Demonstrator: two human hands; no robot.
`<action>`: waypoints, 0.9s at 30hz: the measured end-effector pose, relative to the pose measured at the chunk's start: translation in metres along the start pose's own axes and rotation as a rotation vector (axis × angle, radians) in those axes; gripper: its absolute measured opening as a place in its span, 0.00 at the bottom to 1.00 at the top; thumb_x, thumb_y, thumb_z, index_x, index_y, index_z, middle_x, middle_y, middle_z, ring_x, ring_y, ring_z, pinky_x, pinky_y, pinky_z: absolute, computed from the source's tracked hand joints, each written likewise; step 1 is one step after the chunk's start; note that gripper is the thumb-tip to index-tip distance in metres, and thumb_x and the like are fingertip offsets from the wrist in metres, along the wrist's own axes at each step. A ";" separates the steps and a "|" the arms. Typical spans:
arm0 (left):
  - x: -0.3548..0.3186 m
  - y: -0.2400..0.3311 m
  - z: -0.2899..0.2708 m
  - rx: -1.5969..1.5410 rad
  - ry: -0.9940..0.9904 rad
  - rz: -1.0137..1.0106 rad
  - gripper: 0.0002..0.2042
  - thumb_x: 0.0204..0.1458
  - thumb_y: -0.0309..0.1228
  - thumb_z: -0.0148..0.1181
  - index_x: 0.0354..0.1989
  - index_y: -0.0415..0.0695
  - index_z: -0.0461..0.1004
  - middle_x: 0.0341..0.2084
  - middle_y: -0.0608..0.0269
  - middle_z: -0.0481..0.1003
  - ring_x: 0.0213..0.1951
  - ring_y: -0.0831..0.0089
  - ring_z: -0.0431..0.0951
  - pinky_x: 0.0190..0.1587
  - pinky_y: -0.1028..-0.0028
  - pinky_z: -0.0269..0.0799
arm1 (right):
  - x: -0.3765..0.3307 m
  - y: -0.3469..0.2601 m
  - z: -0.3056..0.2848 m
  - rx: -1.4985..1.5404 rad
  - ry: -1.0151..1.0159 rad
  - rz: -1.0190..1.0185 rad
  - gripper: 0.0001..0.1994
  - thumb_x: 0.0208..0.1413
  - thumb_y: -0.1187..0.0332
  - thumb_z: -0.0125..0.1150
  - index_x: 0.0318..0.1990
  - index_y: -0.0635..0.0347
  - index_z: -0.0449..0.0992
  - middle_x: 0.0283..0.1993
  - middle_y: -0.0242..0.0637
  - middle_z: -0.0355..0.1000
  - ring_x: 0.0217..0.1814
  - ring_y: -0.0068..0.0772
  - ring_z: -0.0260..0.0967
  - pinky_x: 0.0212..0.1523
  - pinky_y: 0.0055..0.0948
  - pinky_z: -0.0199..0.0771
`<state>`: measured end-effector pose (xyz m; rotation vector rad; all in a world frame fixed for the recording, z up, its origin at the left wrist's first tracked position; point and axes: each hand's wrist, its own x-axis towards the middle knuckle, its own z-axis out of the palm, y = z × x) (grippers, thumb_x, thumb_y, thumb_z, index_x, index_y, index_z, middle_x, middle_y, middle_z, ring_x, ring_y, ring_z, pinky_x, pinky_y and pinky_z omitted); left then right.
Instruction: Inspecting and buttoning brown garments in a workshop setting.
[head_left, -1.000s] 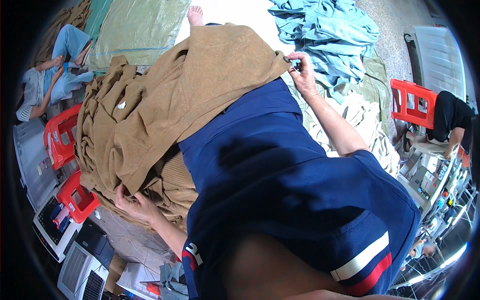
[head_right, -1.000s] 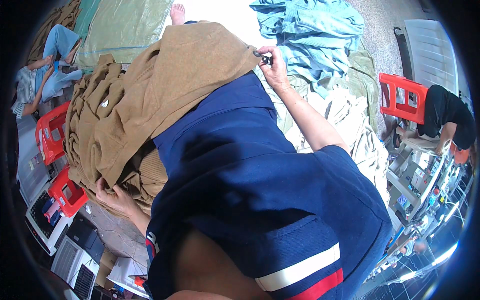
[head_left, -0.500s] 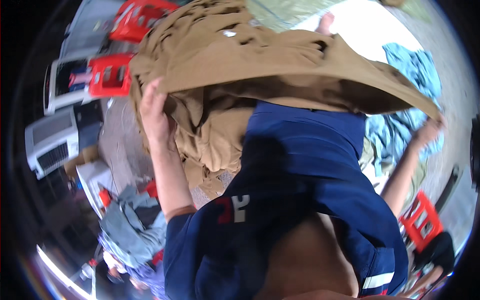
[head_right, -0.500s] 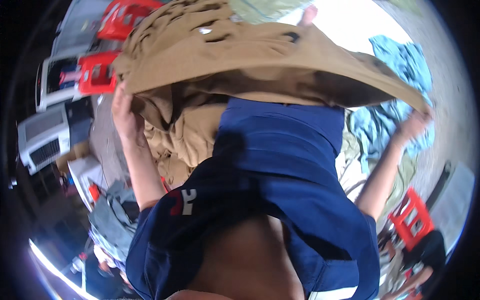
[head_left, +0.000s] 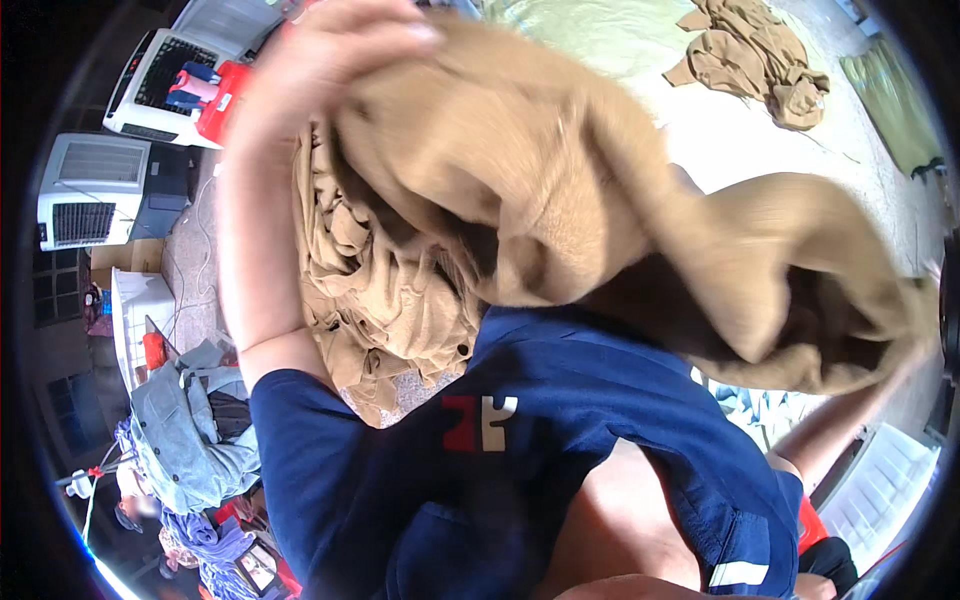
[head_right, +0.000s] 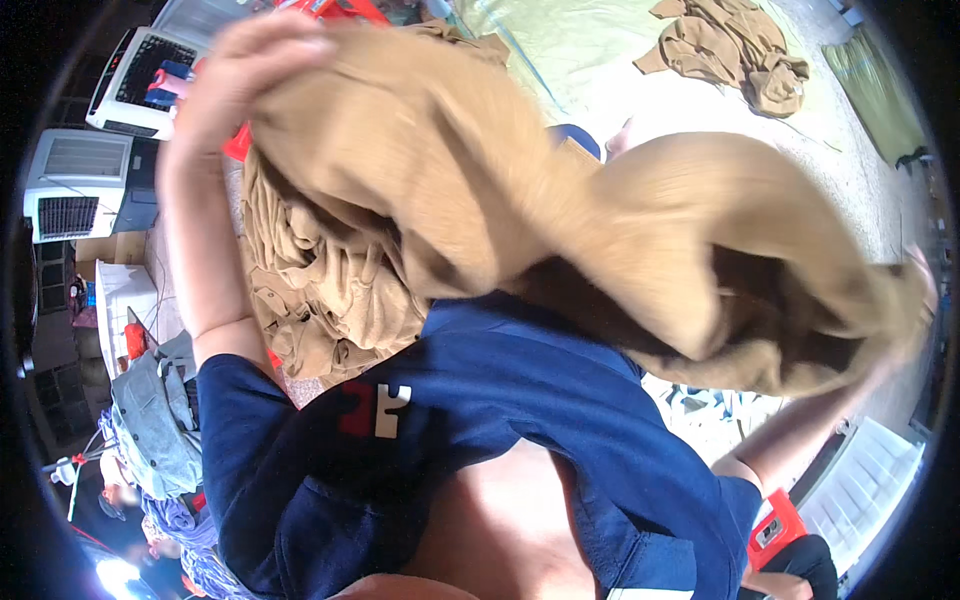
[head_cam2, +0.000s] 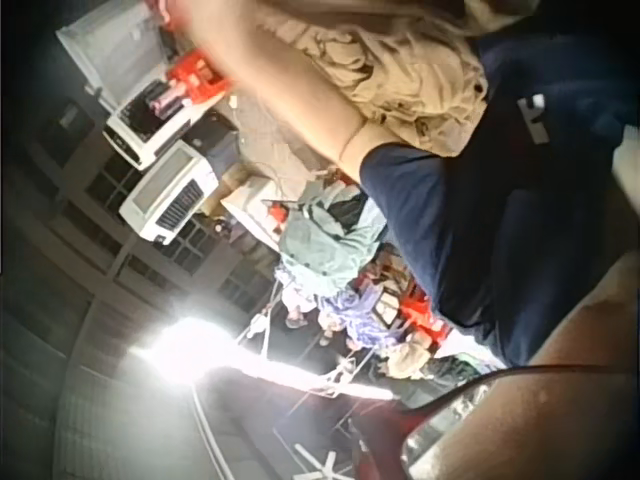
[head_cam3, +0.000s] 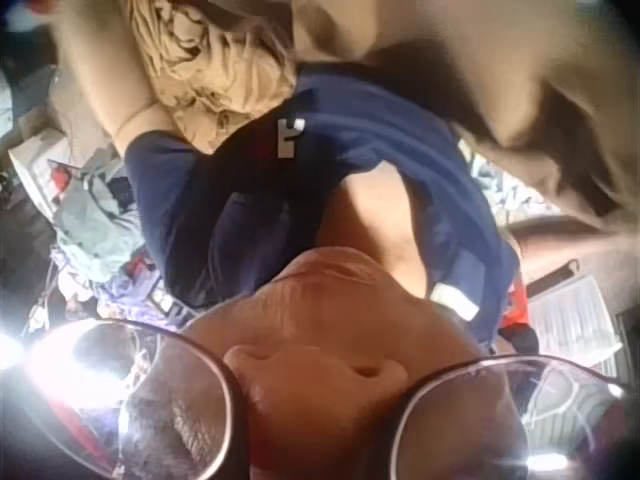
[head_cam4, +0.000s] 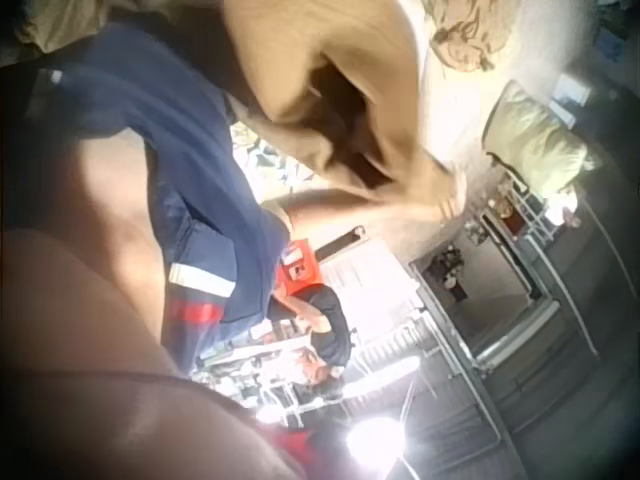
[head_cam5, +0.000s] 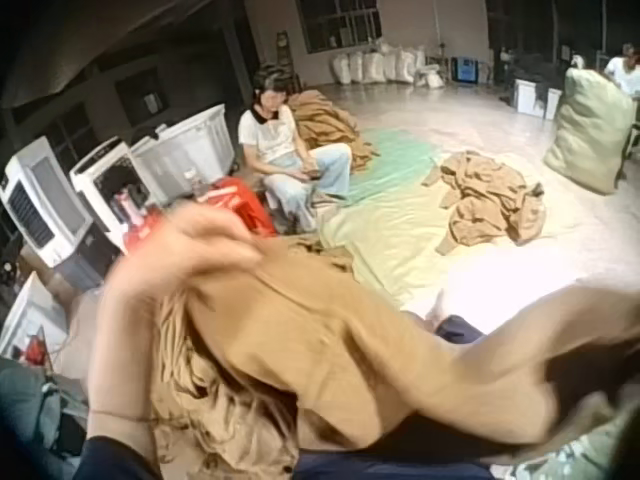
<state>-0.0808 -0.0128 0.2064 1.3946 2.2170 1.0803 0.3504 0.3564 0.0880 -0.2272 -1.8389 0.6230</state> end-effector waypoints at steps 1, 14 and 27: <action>0.017 -0.025 0.032 -0.119 -0.176 -0.030 0.09 0.51 0.35 0.65 0.35 0.42 0.79 0.28 0.73 0.76 0.35 0.83 0.73 0.40 0.79 0.68 | 0.002 -0.017 -0.006 -0.041 -0.062 -0.005 0.13 0.54 0.65 0.52 0.44 0.60 0.71 0.54 0.47 0.69 0.47 0.33 0.68 0.44 0.33 0.70; 0.021 -0.084 0.164 -0.400 -0.542 -0.209 0.09 0.53 0.28 0.63 0.37 0.35 0.77 0.28 0.74 0.74 0.34 0.86 0.70 0.39 0.83 0.65 | -0.080 -0.058 0.210 0.568 -0.606 0.829 0.07 0.53 0.81 0.54 0.39 0.64 0.74 0.37 0.26 0.70 0.38 0.17 0.66 0.41 0.18 0.68; 0.000 -0.108 0.138 -0.505 -0.271 -0.304 0.08 0.53 0.29 0.64 0.38 0.39 0.78 0.28 0.74 0.75 0.33 0.85 0.71 0.40 0.82 0.66 | -0.077 -0.046 0.213 0.299 -0.688 0.710 0.10 0.50 0.84 0.50 0.38 0.65 0.74 0.38 0.27 0.68 0.38 0.15 0.63 0.41 0.16 0.63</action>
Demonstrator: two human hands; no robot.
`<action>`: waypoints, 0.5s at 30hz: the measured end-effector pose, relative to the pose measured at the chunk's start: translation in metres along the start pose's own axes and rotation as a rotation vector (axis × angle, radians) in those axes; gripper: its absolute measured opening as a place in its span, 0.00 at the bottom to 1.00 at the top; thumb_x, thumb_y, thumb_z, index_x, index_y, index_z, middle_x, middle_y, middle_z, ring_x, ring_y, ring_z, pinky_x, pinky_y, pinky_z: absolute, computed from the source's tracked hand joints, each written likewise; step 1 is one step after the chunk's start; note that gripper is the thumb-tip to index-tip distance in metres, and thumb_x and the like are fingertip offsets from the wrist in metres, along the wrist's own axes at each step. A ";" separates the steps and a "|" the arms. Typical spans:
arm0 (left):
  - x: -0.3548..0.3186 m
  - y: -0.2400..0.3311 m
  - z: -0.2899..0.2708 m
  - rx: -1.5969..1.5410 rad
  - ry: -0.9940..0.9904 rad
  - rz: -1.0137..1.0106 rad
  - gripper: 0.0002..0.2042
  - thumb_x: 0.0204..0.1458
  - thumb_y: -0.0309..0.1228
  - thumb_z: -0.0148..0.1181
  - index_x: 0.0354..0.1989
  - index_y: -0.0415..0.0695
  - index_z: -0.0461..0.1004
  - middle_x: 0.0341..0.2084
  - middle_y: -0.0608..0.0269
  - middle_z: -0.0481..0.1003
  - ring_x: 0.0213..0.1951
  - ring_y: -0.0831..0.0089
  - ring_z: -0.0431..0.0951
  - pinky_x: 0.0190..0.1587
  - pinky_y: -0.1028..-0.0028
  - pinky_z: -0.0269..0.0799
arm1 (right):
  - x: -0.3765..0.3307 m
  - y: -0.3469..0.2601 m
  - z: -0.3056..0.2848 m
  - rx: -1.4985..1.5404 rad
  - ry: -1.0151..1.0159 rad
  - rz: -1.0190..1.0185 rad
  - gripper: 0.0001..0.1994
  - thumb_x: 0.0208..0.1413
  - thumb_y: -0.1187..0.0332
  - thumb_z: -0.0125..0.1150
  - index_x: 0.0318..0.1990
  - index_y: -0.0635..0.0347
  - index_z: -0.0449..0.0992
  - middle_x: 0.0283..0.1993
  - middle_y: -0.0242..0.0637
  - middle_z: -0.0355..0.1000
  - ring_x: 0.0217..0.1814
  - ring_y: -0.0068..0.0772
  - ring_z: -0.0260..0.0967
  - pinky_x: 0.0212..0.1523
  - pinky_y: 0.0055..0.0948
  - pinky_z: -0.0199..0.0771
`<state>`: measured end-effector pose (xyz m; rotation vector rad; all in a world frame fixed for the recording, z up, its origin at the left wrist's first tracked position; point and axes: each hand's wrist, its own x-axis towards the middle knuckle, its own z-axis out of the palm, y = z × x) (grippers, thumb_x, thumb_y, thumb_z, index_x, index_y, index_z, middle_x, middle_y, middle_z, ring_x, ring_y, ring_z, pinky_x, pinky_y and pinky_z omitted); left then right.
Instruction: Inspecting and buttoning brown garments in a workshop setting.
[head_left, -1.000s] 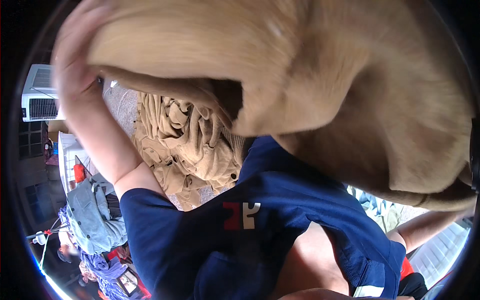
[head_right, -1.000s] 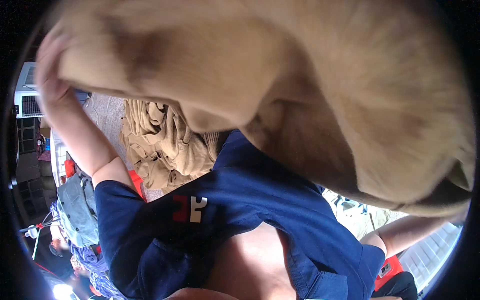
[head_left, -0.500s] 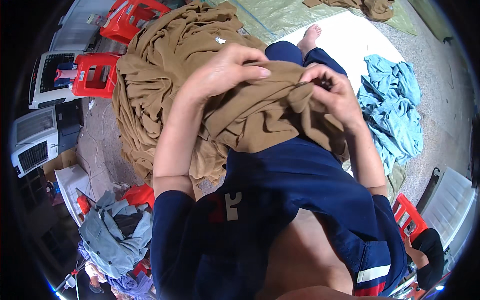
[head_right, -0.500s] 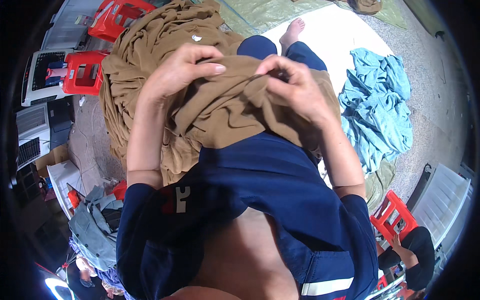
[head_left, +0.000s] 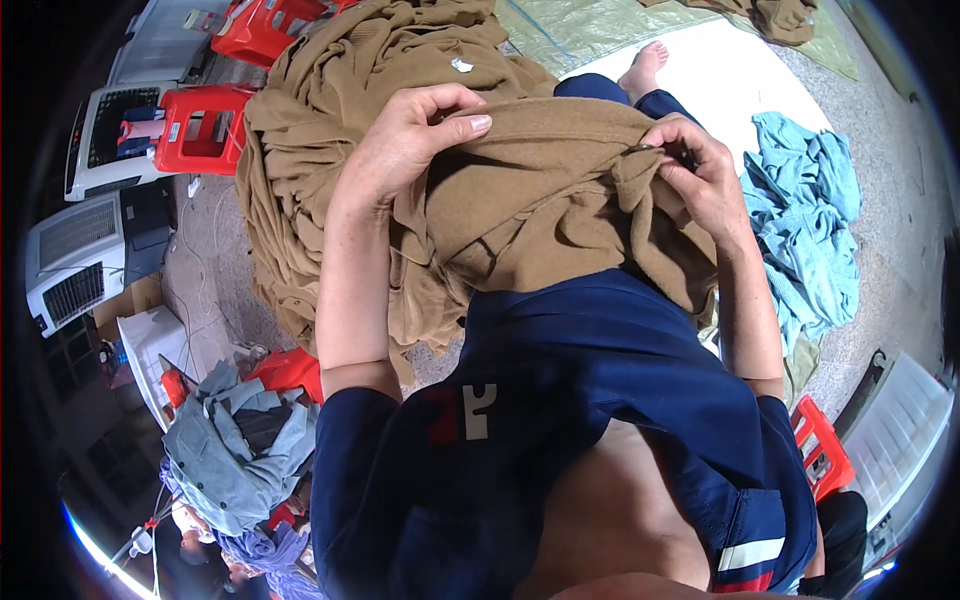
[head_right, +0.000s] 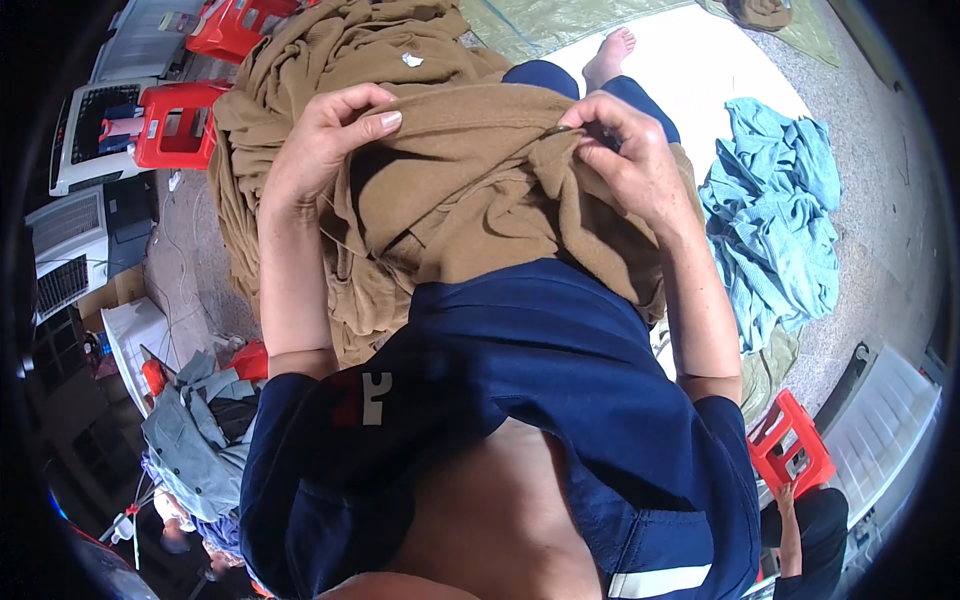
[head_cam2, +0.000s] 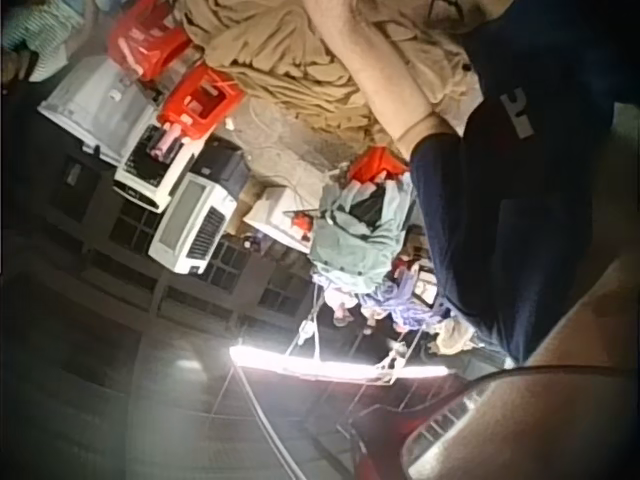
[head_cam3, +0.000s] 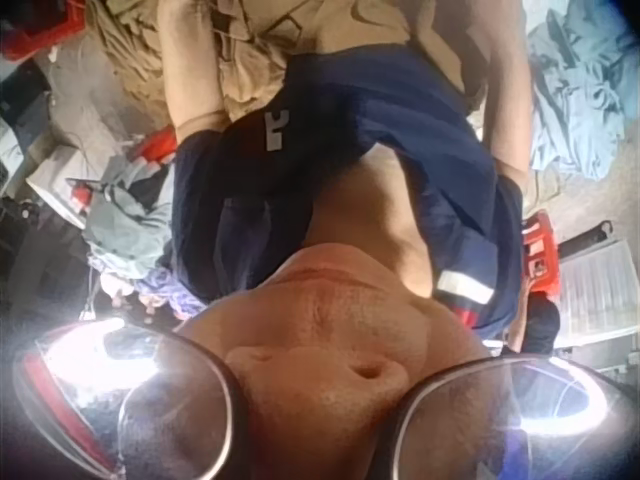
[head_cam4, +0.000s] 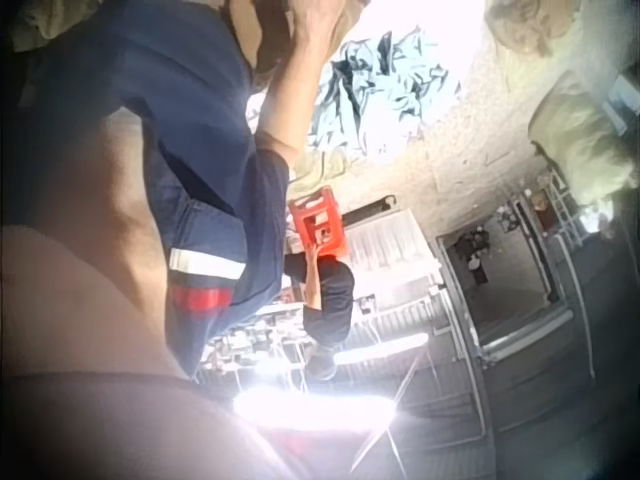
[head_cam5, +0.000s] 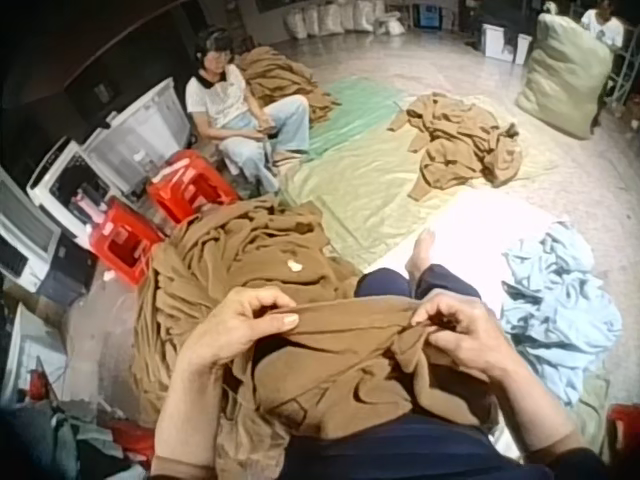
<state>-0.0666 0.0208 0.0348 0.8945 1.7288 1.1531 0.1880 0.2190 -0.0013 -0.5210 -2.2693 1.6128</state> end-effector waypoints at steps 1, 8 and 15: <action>-0.001 0.001 -0.003 0.003 0.007 -0.001 0.08 0.53 0.29 0.64 0.38 0.39 0.78 0.28 0.74 0.75 0.33 0.85 0.71 0.40 0.82 0.66 | 0.001 0.004 -0.003 -0.001 0.020 0.012 0.09 0.50 0.84 0.50 0.38 0.66 0.73 0.38 0.27 0.69 0.39 0.16 0.64 0.44 0.17 0.64; -0.008 -0.010 -0.013 0.013 -0.011 -0.150 0.08 0.50 0.28 0.66 0.35 0.38 0.78 0.27 0.73 0.74 0.30 0.85 0.70 0.35 0.83 0.66 | 0.004 0.022 -0.016 0.144 0.123 0.113 0.08 0.53 0.81 0.54 0.40 0.65 0.75 0.35 0.24 0.71 0.37 0.14 0.65 0.41 0.15 0.65; -0.009 -0.002 0.006 -0.298 -0.039 -0.082 0.07 0.52 0.28 0.63 0.36 0.40 0.74 0.27 0.74 0.73 0.30 0.88 0.71 0.36 0.85 0.66 | 0.010 0.006 0.000 -0.398 0.397 -0.296 0.13 0.48 0.84 0.59 0.41 0.59 0.76 0.45 0.37 0.69 0.49 0.34 0.70 0.44 0.25 0.74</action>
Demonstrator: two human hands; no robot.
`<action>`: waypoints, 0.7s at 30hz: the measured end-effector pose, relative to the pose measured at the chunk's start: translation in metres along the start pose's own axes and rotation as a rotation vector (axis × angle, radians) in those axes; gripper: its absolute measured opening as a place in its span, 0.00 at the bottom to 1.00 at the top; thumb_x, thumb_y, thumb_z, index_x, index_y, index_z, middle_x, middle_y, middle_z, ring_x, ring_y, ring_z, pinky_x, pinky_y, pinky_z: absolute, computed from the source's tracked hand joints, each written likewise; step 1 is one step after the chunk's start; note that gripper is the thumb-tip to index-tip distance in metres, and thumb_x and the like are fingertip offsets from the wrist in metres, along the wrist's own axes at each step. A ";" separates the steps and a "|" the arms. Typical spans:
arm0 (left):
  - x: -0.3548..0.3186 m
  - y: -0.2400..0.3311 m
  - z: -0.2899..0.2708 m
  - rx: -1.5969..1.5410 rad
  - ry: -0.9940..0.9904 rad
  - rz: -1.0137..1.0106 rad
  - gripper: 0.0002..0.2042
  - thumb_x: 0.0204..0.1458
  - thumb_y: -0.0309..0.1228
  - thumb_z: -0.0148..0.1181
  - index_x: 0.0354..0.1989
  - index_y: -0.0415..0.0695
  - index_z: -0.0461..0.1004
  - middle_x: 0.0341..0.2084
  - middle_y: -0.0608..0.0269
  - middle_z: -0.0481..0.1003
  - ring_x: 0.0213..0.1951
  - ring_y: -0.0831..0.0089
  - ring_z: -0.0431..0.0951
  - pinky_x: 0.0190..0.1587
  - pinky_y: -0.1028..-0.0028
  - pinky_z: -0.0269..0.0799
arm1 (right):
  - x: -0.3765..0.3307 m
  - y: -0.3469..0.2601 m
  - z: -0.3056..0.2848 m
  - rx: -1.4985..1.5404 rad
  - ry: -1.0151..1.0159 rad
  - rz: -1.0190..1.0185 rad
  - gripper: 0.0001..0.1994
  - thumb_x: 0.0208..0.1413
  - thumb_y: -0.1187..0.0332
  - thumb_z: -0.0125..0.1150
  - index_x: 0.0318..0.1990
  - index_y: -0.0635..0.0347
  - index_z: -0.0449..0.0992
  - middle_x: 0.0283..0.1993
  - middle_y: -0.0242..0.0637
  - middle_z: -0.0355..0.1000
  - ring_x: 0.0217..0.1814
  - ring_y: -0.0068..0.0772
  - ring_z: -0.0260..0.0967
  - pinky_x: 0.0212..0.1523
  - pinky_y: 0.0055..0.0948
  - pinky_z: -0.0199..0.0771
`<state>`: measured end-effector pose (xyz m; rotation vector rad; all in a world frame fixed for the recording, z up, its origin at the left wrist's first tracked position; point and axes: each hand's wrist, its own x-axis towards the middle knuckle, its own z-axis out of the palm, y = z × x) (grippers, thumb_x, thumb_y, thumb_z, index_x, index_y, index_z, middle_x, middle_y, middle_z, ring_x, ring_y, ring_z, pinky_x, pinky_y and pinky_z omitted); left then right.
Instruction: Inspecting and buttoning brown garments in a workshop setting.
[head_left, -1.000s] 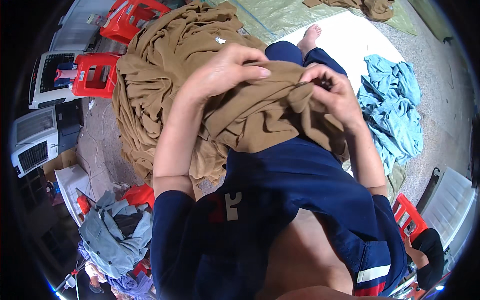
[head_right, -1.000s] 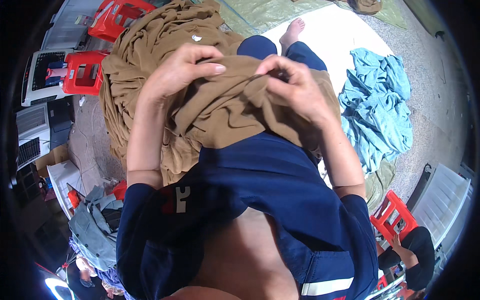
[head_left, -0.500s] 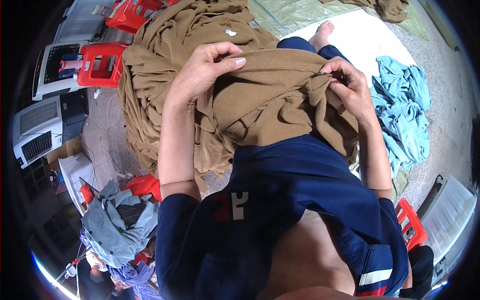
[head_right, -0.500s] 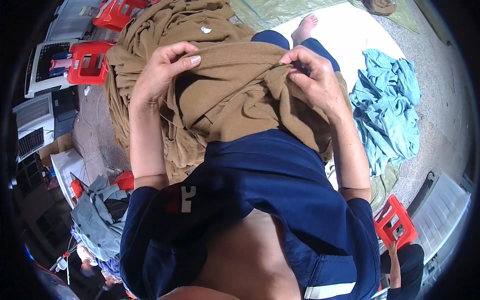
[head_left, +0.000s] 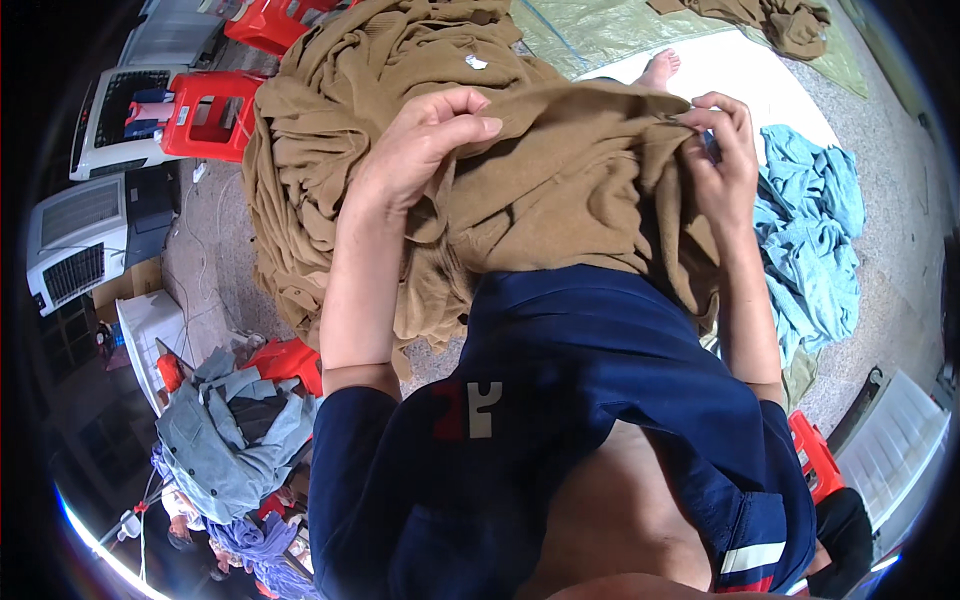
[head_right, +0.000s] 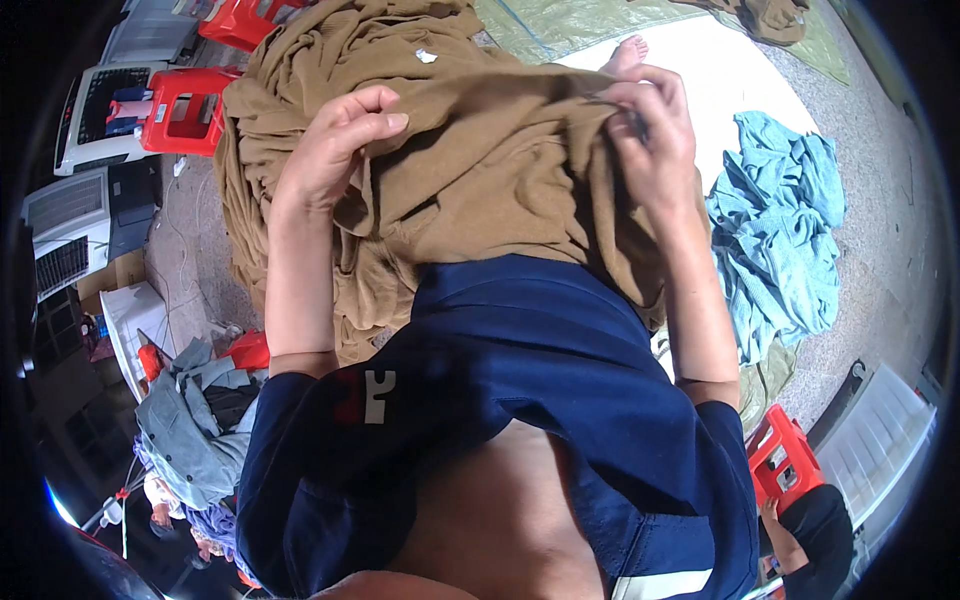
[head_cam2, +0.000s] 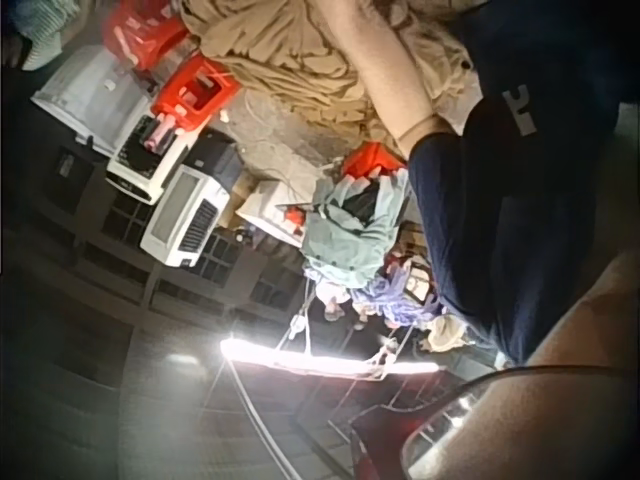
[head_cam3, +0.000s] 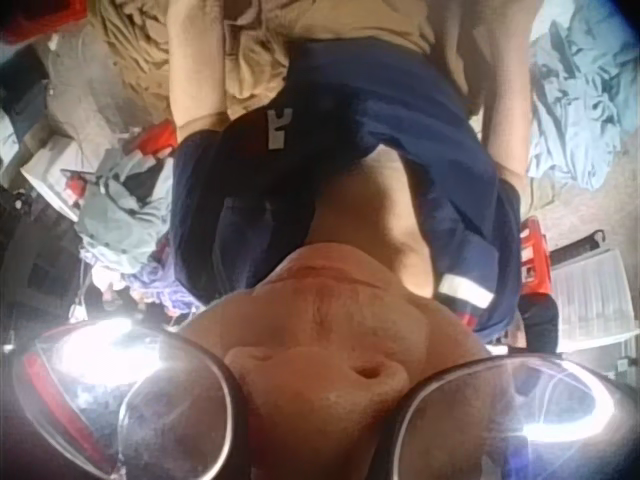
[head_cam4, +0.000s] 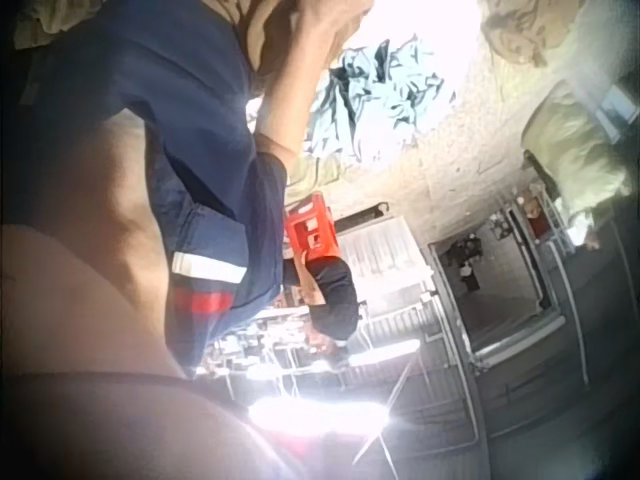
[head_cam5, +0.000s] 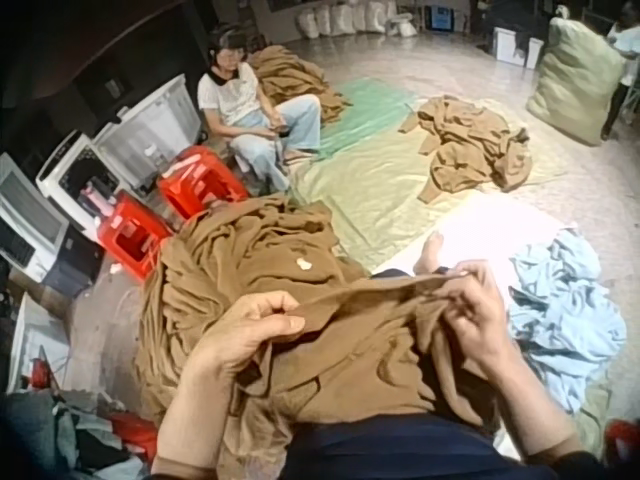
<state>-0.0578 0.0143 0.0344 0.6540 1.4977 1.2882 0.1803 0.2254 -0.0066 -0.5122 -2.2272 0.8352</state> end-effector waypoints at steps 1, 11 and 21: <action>-0.002 0.010 0.016 -0.089 -0.025 0.027 0.07 0.53 0.28 0.62 0.37 0.41 0.74 0.28 0.74 0.74 0.30 0.88 0.71 0.36 0.86 0.66 | 0.001 -0.018 0.000 -0.039 -0.002 -0.141 0.14 0.45 0.84 0.60 0.40 0.57 0.77 0.44 0.37 0.69 0.47 0.38 0.71 0.41 0.27 0.76; 0.002 0.003 0.074 0.050 -0.079 0.245 0.08 0.59 0.29 0.57 0.42 0.37 0.74 0.30 0.74 0.73 0.34 0.88 0.69 0.38 0.84 0.66 | -0.006 -0.045 0.031 0.038 0.120 -0.601 0.12 0.33 0.77 0.66 0.31 0.61 0.76 0.31 0.34 0.71 0.27 0.29 0.69 0.22 0.25 0.69; -0.007 -0.006 0.075 0.382 -0.004 0.471 0.13 0.50 0.27 0.66 0.41 0.33 0.74 0.31 0.63 0.74 0.33 0.77 0.75 0.37 0.78 0.71 | -0.012 -0.050 0.039 0.098 0.037 -0.520 0.09 0.39 0.79 0.65 0.30 0.64 0.73 0.32 0.37 0.70 0.29 0.31 0.70 0.24 0.27 0.71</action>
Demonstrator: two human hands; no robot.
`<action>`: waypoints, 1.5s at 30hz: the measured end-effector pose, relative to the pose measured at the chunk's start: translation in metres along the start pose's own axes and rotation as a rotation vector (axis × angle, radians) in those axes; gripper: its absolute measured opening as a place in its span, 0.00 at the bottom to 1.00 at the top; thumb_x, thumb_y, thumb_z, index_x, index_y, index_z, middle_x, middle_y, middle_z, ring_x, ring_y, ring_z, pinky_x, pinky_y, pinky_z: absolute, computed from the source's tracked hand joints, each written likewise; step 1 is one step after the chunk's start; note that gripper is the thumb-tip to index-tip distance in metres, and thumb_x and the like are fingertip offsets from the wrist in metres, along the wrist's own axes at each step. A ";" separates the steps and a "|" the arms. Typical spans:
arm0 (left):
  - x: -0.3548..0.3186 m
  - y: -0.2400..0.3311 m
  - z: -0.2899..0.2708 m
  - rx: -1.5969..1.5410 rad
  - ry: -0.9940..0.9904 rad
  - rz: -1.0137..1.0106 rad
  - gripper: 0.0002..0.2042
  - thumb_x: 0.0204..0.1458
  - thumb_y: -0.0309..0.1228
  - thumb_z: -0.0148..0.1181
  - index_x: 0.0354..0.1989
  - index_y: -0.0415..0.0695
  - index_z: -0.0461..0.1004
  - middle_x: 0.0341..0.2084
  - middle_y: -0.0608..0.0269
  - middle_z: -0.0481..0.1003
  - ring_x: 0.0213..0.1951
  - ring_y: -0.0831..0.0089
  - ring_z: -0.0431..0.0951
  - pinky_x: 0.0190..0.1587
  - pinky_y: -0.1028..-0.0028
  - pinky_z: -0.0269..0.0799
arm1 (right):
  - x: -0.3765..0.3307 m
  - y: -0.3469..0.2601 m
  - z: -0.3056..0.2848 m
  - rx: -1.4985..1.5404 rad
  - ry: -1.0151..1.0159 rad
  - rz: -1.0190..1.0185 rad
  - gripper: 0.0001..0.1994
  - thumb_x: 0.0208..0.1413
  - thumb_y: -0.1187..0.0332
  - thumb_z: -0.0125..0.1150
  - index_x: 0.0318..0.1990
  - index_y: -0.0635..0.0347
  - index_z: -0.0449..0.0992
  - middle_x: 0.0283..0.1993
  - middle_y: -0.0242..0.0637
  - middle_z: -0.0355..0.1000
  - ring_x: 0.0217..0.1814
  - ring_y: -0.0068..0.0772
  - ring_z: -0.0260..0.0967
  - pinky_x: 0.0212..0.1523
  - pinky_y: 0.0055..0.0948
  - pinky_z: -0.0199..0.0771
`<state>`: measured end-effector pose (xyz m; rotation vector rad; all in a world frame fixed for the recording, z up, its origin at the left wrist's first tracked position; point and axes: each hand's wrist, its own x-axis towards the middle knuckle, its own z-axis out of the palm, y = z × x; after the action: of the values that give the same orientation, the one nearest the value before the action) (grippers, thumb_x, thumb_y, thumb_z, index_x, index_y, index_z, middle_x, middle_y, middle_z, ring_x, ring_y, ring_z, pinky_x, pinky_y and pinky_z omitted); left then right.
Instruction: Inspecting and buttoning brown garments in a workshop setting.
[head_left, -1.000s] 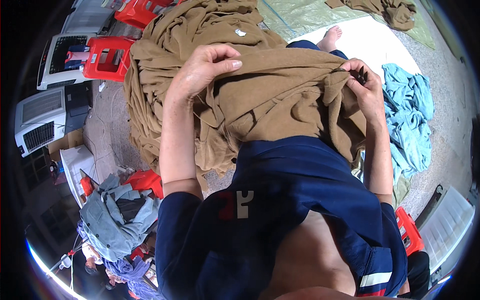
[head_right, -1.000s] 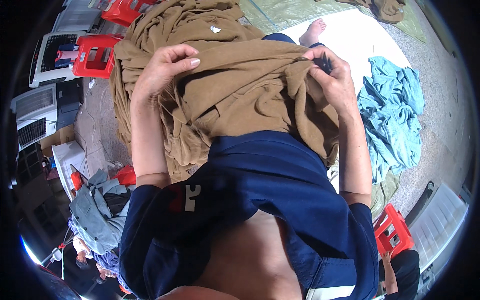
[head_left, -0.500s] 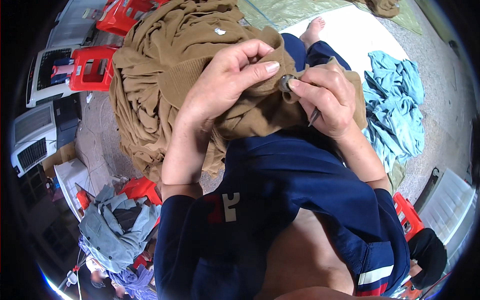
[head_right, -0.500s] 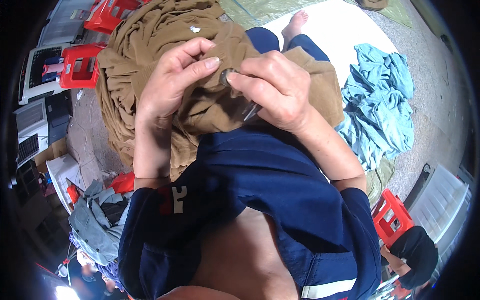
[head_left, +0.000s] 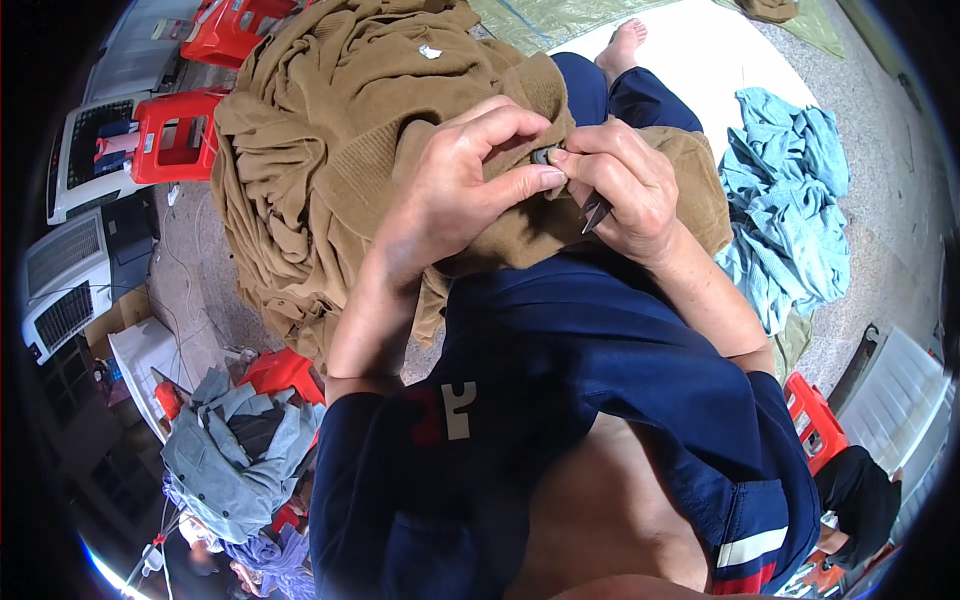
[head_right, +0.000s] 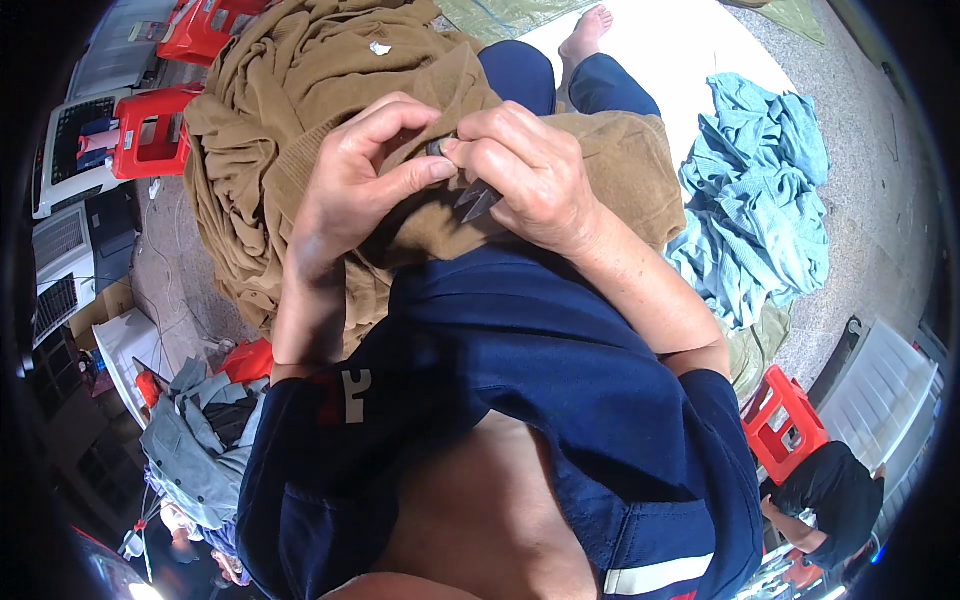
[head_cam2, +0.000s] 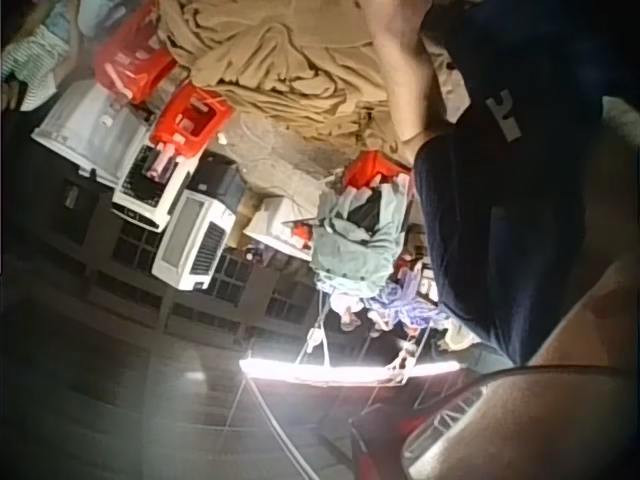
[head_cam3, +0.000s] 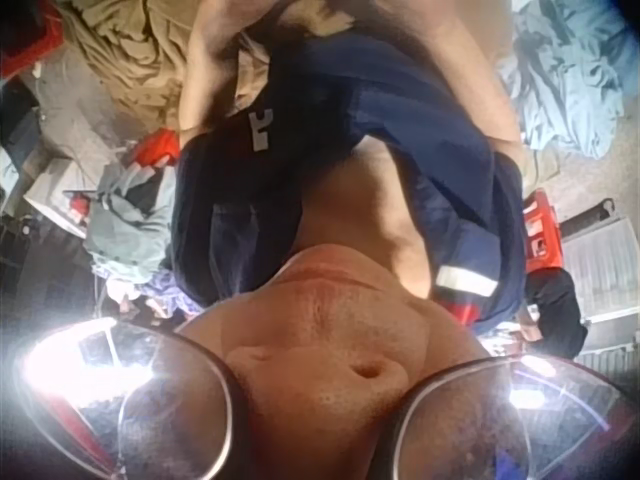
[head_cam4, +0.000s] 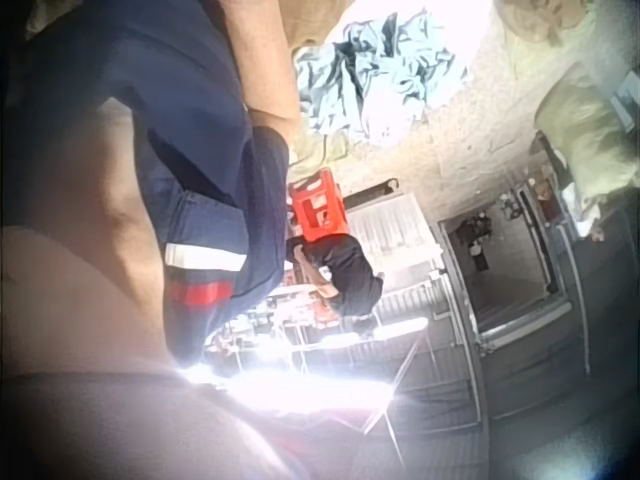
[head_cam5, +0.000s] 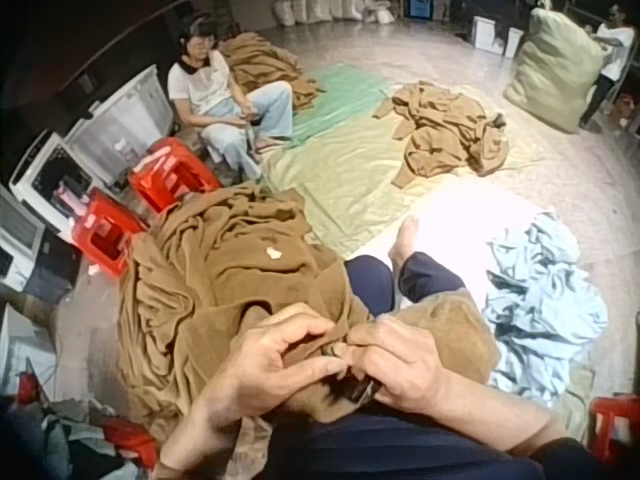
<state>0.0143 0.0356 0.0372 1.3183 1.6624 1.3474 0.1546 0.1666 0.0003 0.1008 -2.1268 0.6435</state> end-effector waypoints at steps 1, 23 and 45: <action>-0.001 0.001 -0.001 -0.001 0.001 -0.003 0.13 0.50 0.27 0.66 0.41 0.33 0.74 0.31 0.63 0.74 0.33 0.77 0.75 0.37 0.78 0.71 | -0.001 -0.001 0.000 0.002 -0.002 0.002 0.09 0.39 0.79 0.65 0.30 0.64 0.73 0.32 0.37 0.70 0.29 0.31 0.70 0.24 0.27 0.71; -0.005 -0.005 0.006 0.600 0.096 0.320 0.11 0.43 0.25 0.68 0.34 0.38 0.74 0.25 0.57 0.72 0.27 0.60 0.74 0.29 0.68 0.69 | -0.011 -0.004 0.004 0.405 0.073 0.562 0.09 0.38 0.85 0.60 0.29 0.64 0.70 0.28 0.36 0.71 0.26 0.24 0.70 0.25 0.22 0.68; -0.015 -0.022 0.031 -0.084 0.327 0.044 0.09 0.47 0.15 0.60 0.38 0.36 0.76 0.36 0.61 0.73 0.41 0.73 0.74 0.47 0.77 0.69 | 0.020 -0.001 -0.052 0.054 -0.350 0.468 0.11 0.57 0.67 0.58 0.45 0.57 0.67 0.35 0.42 0.70 0.37 0.50 0.72 0.36 0.41 0.71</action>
<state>0.0399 0.0325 0.0055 1.1379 1.7718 1.7127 0.1814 0.1940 0.0414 -0.2840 -2.4946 1.0161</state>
